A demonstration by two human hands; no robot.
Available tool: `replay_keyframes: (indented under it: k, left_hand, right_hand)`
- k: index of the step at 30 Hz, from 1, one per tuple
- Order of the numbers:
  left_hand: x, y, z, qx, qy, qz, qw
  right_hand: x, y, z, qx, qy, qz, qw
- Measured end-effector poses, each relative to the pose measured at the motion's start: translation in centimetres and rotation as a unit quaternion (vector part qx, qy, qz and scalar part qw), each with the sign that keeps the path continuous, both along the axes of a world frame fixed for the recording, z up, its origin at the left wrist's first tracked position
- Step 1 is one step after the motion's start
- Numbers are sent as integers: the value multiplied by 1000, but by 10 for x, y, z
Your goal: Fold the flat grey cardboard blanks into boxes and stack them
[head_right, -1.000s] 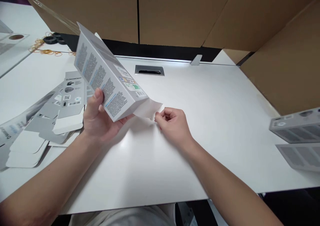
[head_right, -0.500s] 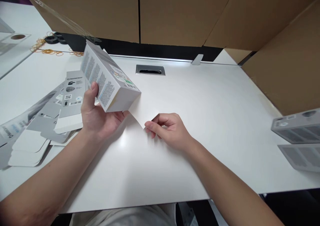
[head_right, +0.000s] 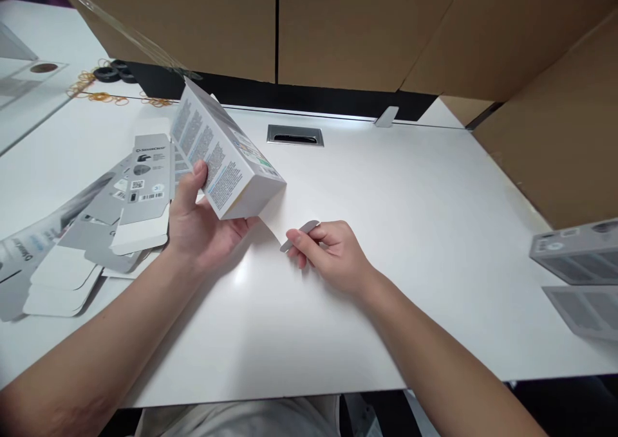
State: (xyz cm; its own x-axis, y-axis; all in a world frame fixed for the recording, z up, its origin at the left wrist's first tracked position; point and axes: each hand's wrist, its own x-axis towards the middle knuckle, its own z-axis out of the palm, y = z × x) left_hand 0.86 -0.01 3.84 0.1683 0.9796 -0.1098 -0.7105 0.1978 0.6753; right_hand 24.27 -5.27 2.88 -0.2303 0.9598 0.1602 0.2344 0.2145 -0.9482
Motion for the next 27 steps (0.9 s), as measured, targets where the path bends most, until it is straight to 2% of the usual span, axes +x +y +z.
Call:
replay_keyframes:
  k: [8, 13, 17, 19, 23, 27]
  left_hand:
    - [2, -4, 1, 13, 7, -20, 1000]
    - [4, -3, 2, -5, 4, 0, 1000]
    - [2, -2, 4, -31, -11, 32, 999]
    - [1, -2, 5, -35, -17, 39, 998]
    - [1, -2, 5, -30, -11, 32, 999]
    - [4, -3, 4, -22, 5, 5, 1000]
  right_hand:
    - [0, 0, -3, -28, -9, -77, 997]
    - [0, 0, -4, -25, -13, -63, 998]
    - [4, 5, -5, 29, -9, -16, 999]
    - [5, 7, -6, 50, -12, -16, 999]
    - [4, 5, -11, 99, -20, -72, 992]
    - [4, 2, -17, 209, -25, -114, 971]
